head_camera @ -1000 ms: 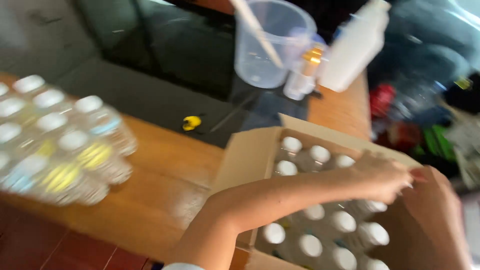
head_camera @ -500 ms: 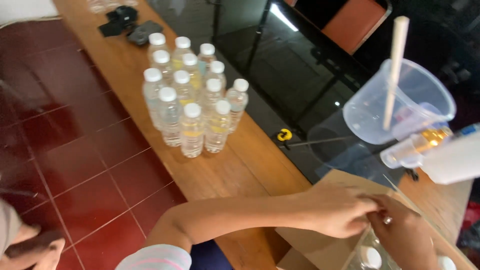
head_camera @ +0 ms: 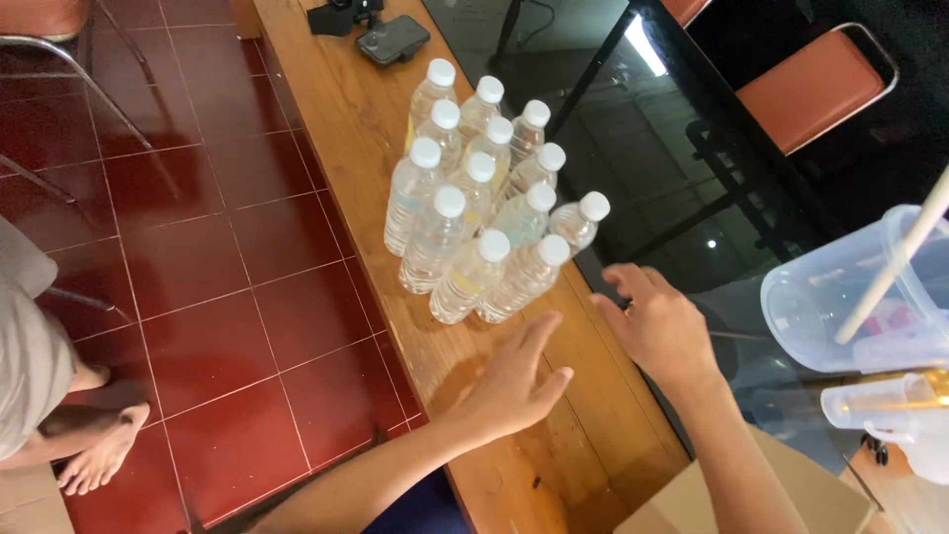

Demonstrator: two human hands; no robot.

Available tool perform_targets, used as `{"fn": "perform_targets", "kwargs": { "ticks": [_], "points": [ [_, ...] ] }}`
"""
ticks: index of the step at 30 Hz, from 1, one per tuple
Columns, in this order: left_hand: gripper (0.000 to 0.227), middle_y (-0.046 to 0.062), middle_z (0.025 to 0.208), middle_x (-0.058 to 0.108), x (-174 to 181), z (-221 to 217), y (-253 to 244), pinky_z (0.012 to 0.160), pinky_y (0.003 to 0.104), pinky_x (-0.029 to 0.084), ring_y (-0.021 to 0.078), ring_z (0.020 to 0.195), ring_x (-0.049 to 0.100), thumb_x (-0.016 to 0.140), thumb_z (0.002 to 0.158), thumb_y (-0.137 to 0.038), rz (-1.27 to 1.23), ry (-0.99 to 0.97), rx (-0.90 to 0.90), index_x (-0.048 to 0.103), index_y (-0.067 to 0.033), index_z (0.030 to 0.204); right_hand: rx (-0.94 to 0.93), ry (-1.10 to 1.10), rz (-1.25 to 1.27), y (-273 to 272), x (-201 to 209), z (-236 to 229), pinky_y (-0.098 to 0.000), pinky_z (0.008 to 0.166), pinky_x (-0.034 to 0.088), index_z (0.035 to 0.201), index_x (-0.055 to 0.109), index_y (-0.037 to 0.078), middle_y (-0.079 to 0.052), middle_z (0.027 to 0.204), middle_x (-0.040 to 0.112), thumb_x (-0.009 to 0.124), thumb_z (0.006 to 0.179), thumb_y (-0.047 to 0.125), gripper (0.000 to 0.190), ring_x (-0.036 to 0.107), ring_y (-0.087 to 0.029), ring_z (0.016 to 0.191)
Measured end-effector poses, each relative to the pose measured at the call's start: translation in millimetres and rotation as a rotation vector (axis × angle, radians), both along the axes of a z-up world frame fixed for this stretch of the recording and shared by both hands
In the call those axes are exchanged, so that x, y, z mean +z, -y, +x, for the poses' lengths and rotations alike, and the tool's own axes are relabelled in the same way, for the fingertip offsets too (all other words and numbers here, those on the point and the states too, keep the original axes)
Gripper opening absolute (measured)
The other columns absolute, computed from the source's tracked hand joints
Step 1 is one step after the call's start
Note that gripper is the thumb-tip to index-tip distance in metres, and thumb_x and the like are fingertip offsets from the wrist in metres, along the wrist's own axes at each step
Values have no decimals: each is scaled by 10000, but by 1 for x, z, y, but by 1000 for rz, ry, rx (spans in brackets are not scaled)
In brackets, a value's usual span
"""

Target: Packing plastic bottles into a cardboard box on a table.

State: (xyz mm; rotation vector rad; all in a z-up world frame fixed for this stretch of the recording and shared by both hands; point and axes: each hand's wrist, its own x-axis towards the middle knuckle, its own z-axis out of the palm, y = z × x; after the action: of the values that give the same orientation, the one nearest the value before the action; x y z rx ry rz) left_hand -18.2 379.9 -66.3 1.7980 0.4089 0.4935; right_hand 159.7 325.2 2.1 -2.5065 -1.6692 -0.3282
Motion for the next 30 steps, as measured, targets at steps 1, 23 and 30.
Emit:
{"fn": "perform_targets", "kwargs": {
  "ticks": [1, 23, 30],
  "points": [
    [649, 247, 1433, 320, -9, 2, -3, 1041, 549, 315, 404, 1332, 304, 512, 878, -261, -3, 3, 4, 281, -43, 1444, 4, 3, -3, -14, 1, -2, -398, 668, 569, 1001, 619, 243, -2, 863, 673, 669, 826, 328, 201, 691, -251, 773],
    [538, 143, 1394, 409, -50, -9, 12, 1071, 446, 337, 284, 1307, 391, 477, 923, -382, 73, 355, 118, 376, -60, 1342, 173, -497, 9, 53, 34, -24, -253, 515, 436, 926, 674, 83, -16, 827, 690, 709, 689, 110, 240, 579, -121, 593],
    [889, 18, 1165, 538, -12, 43, 11, 881, 255, 451, 115, 1041, 530, 697, 665, -600, -467, 169, -1229, 437, -53, 1315, 81, -728, 44, 156, 89, -52, -175, 319, 422, 894, 758, 138, 48, 734, 735, 782, 648, 128, 248, 426, -55, 464]
  ]
}}
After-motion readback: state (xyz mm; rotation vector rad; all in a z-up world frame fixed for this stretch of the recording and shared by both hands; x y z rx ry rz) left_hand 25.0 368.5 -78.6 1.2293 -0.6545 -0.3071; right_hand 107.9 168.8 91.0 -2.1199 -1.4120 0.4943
